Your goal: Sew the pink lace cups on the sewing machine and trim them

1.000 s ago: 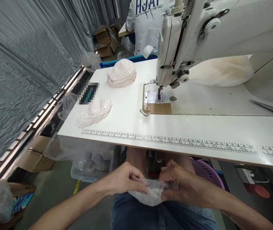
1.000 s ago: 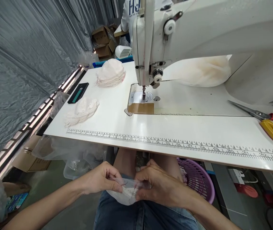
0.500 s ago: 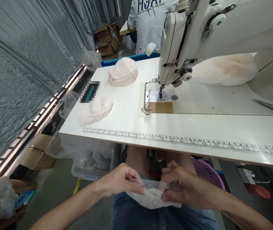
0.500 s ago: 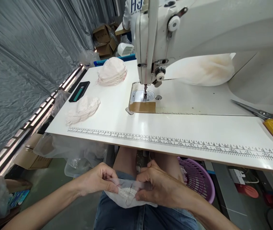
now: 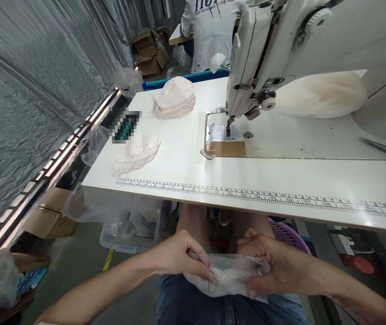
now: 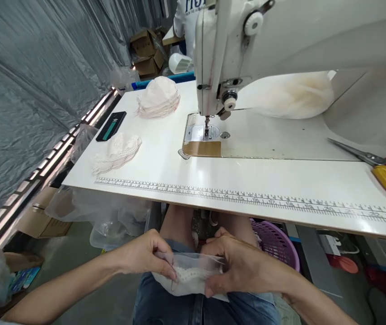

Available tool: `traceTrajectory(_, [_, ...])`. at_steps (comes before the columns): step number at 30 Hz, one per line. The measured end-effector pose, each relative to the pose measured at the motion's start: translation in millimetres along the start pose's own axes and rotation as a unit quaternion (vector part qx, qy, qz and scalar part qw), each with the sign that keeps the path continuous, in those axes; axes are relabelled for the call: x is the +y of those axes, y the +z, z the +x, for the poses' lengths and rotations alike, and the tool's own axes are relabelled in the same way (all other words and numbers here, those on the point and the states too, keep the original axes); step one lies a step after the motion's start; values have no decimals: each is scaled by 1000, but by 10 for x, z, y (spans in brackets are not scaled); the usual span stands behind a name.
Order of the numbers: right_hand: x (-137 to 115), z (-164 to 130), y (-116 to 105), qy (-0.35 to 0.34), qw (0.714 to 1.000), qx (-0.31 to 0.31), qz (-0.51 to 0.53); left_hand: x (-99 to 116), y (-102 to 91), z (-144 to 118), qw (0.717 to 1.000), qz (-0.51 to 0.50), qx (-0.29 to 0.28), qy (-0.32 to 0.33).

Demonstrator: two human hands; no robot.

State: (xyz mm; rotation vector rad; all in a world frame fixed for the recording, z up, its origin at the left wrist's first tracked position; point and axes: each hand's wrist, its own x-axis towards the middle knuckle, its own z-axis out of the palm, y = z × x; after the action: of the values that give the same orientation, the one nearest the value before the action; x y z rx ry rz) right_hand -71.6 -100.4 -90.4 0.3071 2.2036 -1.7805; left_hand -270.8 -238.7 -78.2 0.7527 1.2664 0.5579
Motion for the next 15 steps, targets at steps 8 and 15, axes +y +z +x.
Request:
traceTrajectory(8, [130, -118, 212, -39, 957, 97, 272, -12, 18, -46, 995, -67, 51, -59])
traceTrajectory(15, [157, -80, 286, -55, 944, 103, 310, -15, 76, -69, 995, -54, 54, -59])
